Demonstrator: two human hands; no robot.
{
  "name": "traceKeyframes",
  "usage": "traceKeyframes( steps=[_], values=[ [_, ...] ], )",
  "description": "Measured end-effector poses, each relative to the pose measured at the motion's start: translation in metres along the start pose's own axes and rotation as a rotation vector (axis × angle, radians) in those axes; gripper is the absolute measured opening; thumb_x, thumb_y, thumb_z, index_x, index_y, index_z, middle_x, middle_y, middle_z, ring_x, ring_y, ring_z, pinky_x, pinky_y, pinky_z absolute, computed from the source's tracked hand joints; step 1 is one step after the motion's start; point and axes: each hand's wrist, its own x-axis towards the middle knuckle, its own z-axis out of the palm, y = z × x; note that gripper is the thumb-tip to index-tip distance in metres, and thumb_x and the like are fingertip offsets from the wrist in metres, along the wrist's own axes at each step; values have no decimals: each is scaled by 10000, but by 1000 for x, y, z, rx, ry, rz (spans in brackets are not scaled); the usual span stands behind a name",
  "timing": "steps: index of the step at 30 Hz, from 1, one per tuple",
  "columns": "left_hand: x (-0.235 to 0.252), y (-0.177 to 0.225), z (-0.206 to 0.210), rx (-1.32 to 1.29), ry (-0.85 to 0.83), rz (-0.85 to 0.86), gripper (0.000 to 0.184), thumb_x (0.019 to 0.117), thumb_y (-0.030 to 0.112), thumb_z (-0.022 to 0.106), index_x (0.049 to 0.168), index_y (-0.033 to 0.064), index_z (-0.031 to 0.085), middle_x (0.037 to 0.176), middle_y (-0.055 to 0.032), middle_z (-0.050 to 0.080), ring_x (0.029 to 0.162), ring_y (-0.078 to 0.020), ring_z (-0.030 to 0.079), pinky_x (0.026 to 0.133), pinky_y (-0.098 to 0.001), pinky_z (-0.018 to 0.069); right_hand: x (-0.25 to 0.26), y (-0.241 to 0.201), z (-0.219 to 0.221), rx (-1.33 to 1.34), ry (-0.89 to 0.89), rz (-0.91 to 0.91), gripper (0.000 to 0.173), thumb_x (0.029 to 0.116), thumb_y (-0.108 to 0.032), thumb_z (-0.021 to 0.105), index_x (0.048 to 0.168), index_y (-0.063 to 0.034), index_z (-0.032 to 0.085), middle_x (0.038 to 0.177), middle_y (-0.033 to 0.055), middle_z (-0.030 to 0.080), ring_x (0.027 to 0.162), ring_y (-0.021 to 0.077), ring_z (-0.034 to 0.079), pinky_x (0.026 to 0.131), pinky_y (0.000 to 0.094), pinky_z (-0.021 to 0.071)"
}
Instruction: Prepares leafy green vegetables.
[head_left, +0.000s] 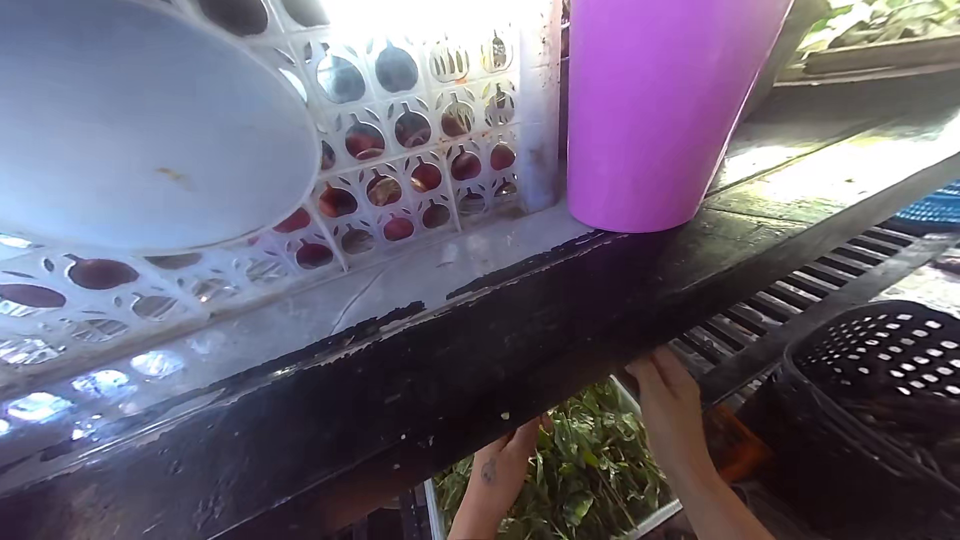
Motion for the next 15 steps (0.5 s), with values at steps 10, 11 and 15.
traceKeyframes(
  steps=[10,11,15],
  values=[
    [0,1,2,-159,48,-24,310,1066,170,438,1031,40,718,640,60,522,516,-6,434,489,-167,365,-22,18,8,-690,-471,-572,264,1021,-310,528,1034,-223,776,1021,-32,749,1041,182,704,881,443,574],
    [0,1,2,-178,63,-24,307,1065,164,436,1037,34,713,636,59,523,516,-8,441,492,-167,373,-22,18,9,-709,-458,-577,257,1006,-306,535,1002,-211,773,1002,-21,748,1011,191,710,851,445,577],
    [-1,3,3,-145,-11,-51,306,1073,177,457,1081,31,726,681,41,570,542,-6,467,502,-159,379,-22,13,13,-633,-281,-403,228,920,-256,568,877,-136,757,860,6,720,828,174,702,709,413,580]
  ],
)
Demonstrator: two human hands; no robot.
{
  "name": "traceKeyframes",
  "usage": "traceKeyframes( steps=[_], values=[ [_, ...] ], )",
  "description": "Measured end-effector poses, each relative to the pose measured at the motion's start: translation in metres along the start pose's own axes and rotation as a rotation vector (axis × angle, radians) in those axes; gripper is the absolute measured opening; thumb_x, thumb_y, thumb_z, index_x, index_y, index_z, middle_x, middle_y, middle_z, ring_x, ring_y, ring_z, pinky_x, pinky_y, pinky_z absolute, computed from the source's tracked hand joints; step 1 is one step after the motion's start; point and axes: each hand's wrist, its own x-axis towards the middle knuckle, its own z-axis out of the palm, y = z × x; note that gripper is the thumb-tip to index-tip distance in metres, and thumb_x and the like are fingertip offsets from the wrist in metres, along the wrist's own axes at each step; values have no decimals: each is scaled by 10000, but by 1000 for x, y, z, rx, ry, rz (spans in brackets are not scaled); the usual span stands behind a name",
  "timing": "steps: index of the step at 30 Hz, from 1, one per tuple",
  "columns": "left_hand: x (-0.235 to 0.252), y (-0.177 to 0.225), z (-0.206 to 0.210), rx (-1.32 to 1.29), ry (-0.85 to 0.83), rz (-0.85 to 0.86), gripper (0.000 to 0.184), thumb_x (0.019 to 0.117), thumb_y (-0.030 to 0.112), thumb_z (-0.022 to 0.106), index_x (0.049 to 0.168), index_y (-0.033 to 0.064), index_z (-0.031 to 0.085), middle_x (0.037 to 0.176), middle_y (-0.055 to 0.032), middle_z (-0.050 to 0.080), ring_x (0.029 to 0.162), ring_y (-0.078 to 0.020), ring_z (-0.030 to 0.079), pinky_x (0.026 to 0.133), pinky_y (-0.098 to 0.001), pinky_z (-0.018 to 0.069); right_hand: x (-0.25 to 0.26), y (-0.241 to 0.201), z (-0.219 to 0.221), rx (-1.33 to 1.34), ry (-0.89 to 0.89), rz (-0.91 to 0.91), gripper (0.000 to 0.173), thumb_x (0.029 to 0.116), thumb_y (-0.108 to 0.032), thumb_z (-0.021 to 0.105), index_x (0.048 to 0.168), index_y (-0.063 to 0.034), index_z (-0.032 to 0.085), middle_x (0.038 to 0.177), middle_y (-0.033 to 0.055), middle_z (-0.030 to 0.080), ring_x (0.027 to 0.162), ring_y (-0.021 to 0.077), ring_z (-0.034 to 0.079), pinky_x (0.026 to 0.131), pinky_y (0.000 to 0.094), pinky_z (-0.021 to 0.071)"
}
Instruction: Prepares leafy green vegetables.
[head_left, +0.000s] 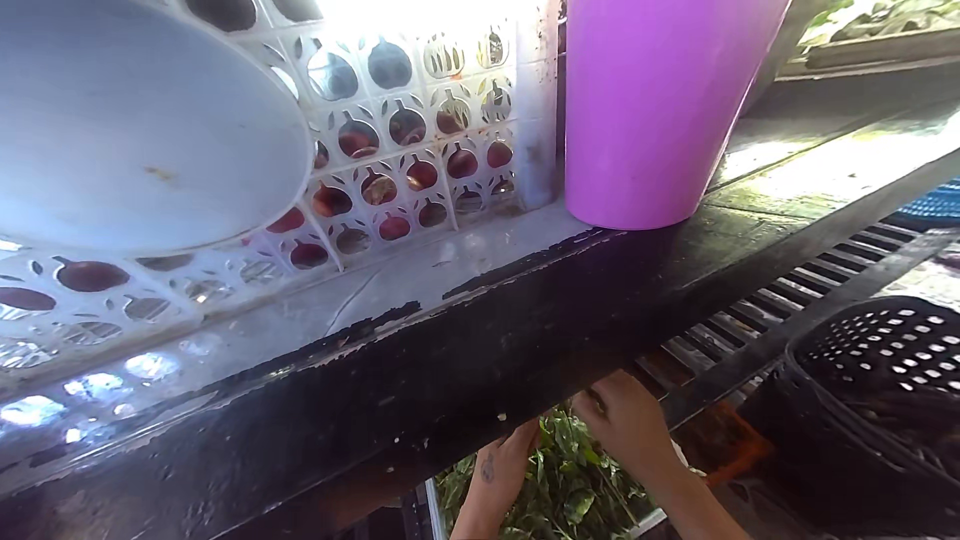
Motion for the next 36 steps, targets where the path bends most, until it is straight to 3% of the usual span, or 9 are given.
traceKeyframes(
  steps=[5,12,17,21,24,28,32,34,36],
  values=[
    [0,-3,2,61,-52,-20,305,1080,217,473,1009,63,727,643,62,533,516,3,434,482,-157,350,24,1,-21,831,240,807,252,1073,-161,424,960,-61,626,810,11,631,768,114,631,682,281,534],
    [2,-6,-4,68,-48,-20,299,1072,216,495,991,65,740,654,55,552,533,-8,448,504,-170,370,4,5,-17,65,-15,-182,300,993,-257,508,1084,-196,787,879,-9,718,832,159,679,766,419,564],
    [-1,-2,-10,135,-39,-20,301,1066,236,506,975,78,746,659,64,558,526,-1,437,498,-171,355,-3,3,-1,-149,-106,-302,239,960,-319,559,914,-237,778,785,-41,687,805,154,676,841,436,524],
    [-2,-3,-10,171,-55,-23,286,1060,242,521,965,89,743,662,74,561,533,7,443,511,-169,362,-1,-8,-5,-101,-256,-144,179,886,-273,634,810,-177,765,801,-6,726,805,189,702,781,475,520],
    [-3,-3,-3,123,-97,-15,276,1064,214,510,1029,67,742,696,69,584,555,10,462,526,-164,382,7,-24,-15,302,-392,388,170,922,-176,628,829,-106,752,769,-12,657,741,105,616,700,332,503],
    [0,-1,5,154,-97,21,267,1059,226,523,1021,84,746,707,74,590,577,6,480,552,-174,402,15,-23,-17,986,-51,899,239,1042,-103,433,883,-75,610,696,-33,574,619,65,558,630,241,508],
    [1,-5,1,107,85,46,270,1052,176,495,1004,56,732,645,59,528,540,-22,456,523,-196,395,29,-2,-25,1035,179,952,292,1101,-204,393,926,-105,605,663,-33,541,568,75,543,586,237,518],
    [2,10,2,81,255,-39,289,1066,165,472,1030,35,728,625,36,526,520,-48,461,510,-213,404,23,-4,-24,913,-62,862,280,1094,-162,389,976,-58,620,728,-1,601,638,89,592,651,255,533],
    [5,18,1,67,412,-78,314,1079,195,451,1044,27,715,608,23,537,488,-52,466,484,-216,394,16,-5,-21,686,-541,676,282,1064,-203,513,1205,-63,712,1115,69,716,1007,155,670,921,340,534]
  ],
)
